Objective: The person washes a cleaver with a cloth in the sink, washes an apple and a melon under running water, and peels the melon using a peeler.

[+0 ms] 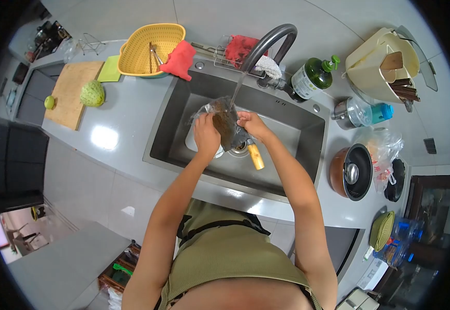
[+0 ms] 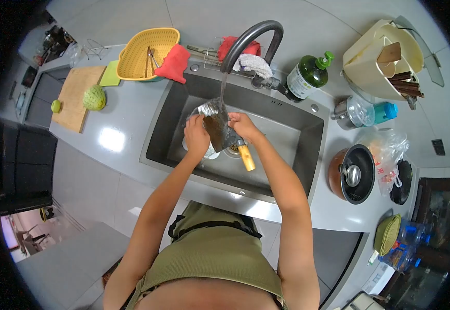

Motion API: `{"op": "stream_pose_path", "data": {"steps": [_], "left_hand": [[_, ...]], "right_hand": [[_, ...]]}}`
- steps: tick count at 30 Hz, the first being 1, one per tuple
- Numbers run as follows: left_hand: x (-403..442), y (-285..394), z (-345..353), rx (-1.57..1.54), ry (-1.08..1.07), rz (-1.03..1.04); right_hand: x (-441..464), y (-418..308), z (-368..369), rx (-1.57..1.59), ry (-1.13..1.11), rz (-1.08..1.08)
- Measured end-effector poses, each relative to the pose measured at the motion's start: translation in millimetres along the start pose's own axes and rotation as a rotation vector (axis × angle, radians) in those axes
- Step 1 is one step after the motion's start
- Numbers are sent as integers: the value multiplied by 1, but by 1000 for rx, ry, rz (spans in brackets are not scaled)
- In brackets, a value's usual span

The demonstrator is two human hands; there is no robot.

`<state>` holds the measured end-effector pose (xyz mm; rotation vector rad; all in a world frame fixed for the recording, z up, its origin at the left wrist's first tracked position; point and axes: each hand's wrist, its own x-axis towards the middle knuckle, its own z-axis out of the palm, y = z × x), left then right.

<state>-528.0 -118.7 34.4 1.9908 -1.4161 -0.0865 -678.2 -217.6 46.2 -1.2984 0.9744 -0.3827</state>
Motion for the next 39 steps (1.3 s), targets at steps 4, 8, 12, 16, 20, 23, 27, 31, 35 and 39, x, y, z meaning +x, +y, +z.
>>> {"op": "stream_pose_path", "data": {"steps": [4, 8, 12, 16, 20, 23, 27, 31, 35, 39], "left_hand": [[6, -2, 6, -21, 20, 22], [9, -3, 28, -67, 51, 17], [31, 14, 43, -753, -178, -443], [37, 9, 48, -1424, -186, -956], [30, -14, 65, -1738, -225, -1071], [25, -25, 82, -1801, -225, -1072], [25, -18, 79, -1883, -238, -1078], [27, -17, 77, -1845, -199, -1148], [31, -19, 71, -1803, -173, -1189], [42, -7, 54, -1621, -187, -1106]], "right_hand": [[0, 0, -7, 31, -42, 62], [1, -9, -7, -255, 8, -20], [-8, -20, 21, -1062, 247, -425], [-16, -1, 38, -1440, 351, -733], [-27, 18, 20, -1416, 280, -655], [-35, 23, 8, -1346, 369, -651], [-37, 30, 1, -1326, 419, -670], [-45, 16, 5, -1309, 402, -674], [-36, 29, 8, -1408, 439, -677], [-22, 35, 9, -1031, 469, -582]]}}
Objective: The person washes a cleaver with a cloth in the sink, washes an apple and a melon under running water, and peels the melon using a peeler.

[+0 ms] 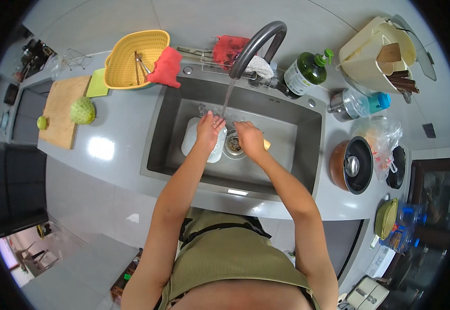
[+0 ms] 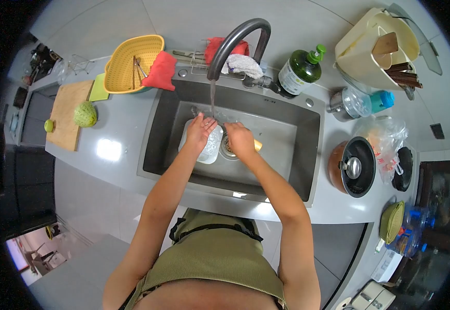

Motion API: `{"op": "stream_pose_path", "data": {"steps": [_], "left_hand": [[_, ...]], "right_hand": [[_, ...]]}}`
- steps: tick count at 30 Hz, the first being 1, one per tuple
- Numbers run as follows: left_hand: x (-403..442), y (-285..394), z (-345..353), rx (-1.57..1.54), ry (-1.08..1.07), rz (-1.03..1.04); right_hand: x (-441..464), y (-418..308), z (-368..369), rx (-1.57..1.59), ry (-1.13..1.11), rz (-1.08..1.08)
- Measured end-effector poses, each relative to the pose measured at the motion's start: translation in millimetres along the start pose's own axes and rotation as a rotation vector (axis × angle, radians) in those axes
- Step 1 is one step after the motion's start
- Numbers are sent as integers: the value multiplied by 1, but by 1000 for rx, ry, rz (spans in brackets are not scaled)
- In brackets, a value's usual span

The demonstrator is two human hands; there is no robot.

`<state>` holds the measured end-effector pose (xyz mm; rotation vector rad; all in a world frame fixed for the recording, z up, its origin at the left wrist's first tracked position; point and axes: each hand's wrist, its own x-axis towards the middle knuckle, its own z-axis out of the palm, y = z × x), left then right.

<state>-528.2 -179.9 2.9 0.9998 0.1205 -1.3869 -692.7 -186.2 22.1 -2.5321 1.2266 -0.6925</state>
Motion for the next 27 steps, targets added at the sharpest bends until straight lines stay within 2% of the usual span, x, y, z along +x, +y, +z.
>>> {"op": "stream_pose_path", "data": {"steps": [2, 5, 6, 12, 15, 18, 21, 22, 25, 27], "left_hand": [[-8, 7, 5, 195, -53, 66], [-23, 12, 13, 438, -48, 225], [-23, 12, 11, 461, -24, 251], [-27, 14, 1, 560, 31, 262], [-28, 8, 9, 780, 149, 304], [-39, 1, 35, 658, 197, 75], [-18, -24, 45, 245, 81, -132], [6, -43, 34, 160, 46, -143], [3, -59, 51, 153, -32, -140], [-1, -66, 61, 154, -49, -134]], "right_hand": [[6, 3, 5, 200, 8, 255], [14, 18, 15, 982, -160, 739], [16, 17, 7, 1098, -212, 795], [21, 6, 4, 1147, -199, 921], [24, 3, 1, 1014, -275, 723], [17, -6, -15, 124, 26, 34], [15, -9, -43, -66, -83, -121], [10, 0, -42, -77, -95, -105], [9, 13, -66, 82, 85, 42], [11, 34, -75, 73, 206, 264]]}}
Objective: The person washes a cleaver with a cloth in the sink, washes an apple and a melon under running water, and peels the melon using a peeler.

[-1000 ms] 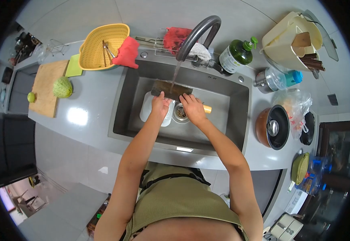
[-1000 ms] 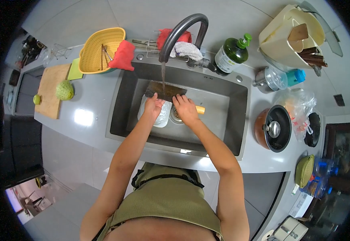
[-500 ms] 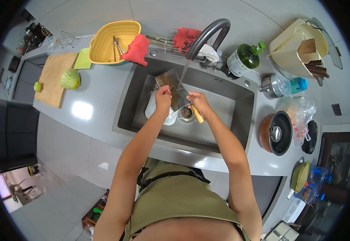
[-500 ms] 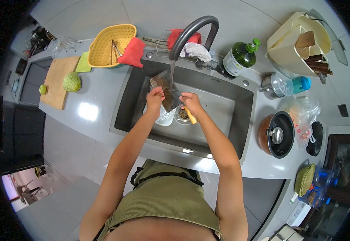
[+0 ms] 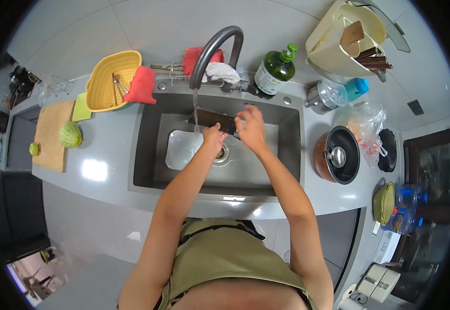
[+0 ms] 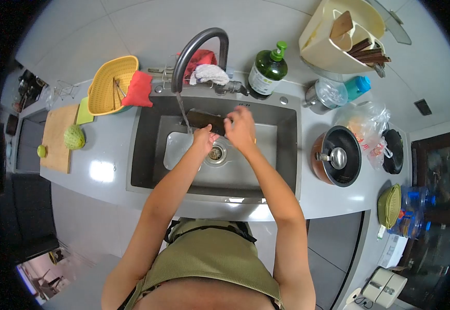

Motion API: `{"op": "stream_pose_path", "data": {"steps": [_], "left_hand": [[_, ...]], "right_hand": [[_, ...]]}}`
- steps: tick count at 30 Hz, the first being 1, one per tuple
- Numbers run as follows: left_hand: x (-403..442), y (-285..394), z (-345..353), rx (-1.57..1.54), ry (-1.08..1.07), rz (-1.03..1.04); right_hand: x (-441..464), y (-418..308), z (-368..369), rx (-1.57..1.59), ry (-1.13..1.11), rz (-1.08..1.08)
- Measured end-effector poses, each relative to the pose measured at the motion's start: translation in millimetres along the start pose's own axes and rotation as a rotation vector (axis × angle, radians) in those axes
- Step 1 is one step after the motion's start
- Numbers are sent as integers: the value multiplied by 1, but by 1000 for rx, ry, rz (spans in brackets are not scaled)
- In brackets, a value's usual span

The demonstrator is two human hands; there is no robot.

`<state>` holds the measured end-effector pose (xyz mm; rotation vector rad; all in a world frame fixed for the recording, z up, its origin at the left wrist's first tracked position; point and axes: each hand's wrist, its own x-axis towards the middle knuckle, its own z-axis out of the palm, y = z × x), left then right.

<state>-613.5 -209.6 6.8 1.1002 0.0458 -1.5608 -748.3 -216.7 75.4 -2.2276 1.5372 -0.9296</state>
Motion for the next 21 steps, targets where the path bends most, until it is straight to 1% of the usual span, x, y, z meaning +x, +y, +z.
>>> {"op": "stream_pose_path", "data": {"steps": [2, 3, 7, 9, 12, 14, 15, 18, 20, 21], "left_hand": [[-1, -2, 9, -8, -4, 9], [-4, -2, 13, -8, -5, 12], [-11, 5, 18, -25, -4, 36], [-13, 8, 14, -26, -9, 60], [-13, 11, 1, -22, -42, 96], [-7, 11, -7, -31, -86, 101], [-9, 12, -9, -20, -69, 105], [-16, 15, -16, -7, -16, 120], [-26, 19, -20, -31, 21, 138], [-27, 20, -23, 51, 75, 144]], "right_hand": [[13, 16, -3, -32, 154, 171], [19, 20, -7, 50, 107, 221], [29, 17, -2, 81, 96, 181], [29, 11, 2, 70, 110, 178], [26, 3, 2, 118, 75, 153], [25, 0, 0, 72, 64, 140], [24, -2, -2, 49, 60, 134], [2, -21, -1, -208, -8, 16], [-20, -40, 4, -268, -244, -33], [-29, -46, 6, -299, -364, -59]]}}
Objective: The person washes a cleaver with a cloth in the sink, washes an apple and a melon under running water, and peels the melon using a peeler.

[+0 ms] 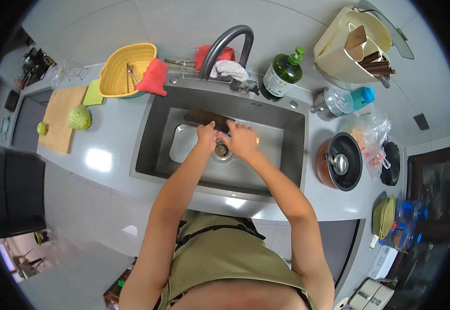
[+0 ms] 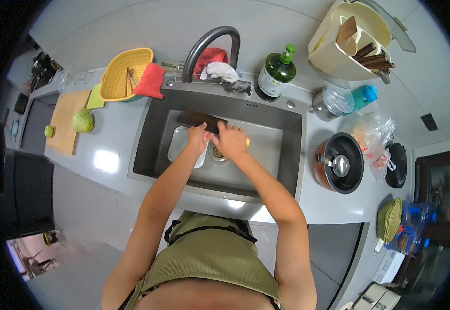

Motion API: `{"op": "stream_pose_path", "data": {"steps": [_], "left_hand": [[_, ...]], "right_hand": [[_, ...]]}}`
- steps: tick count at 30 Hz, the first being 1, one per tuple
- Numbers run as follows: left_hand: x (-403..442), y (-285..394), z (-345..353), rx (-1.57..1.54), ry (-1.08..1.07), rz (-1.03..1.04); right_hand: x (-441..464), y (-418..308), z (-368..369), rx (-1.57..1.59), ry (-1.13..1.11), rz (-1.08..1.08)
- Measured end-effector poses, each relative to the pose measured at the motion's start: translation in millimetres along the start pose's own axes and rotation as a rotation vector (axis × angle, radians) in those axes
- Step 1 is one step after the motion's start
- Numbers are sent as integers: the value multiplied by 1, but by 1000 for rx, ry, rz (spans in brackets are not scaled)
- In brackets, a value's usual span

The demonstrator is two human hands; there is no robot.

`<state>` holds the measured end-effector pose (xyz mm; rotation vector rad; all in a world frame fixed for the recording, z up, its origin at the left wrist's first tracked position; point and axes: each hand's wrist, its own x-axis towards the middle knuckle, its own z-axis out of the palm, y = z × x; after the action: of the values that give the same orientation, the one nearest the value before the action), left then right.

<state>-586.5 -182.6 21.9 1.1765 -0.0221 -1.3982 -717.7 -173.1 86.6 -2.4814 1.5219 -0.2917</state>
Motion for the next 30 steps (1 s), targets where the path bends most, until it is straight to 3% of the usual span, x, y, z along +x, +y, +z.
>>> {"op": "stream_pose_path", "data": {"steps": [3, 9, 13, 16, 19, 23, 27, 30], "left_hand": [[-8, 6, -11, 199, 77, 3], [-39, 23, -33, 398, 19, 39], [-52, 40, -48, 401, 3, 78], [-61, 55, -61, 328, 45, 136], [-67, 81, -85, 288, -7, 141], [-76, 136, -145, 152, -230, 235], [-94, 212, -217, 36, -250, 355], [-108, 269, -277, 32, -206, 417]], "right_hand": [[-10, -4, 22, 168, -30, -108], [7, -11, 51, 559, -213, 105], [9, -33, 37, 716, -387, 238], [12, -56, 34, 783, -354, 205], [15, -95, 22, 748, -352, 220], [12, -193, 3, 329, -87, -19], [26, -300, 37, 203, 193, -228], [42, -379, 55, 130, 244, -353]]}}
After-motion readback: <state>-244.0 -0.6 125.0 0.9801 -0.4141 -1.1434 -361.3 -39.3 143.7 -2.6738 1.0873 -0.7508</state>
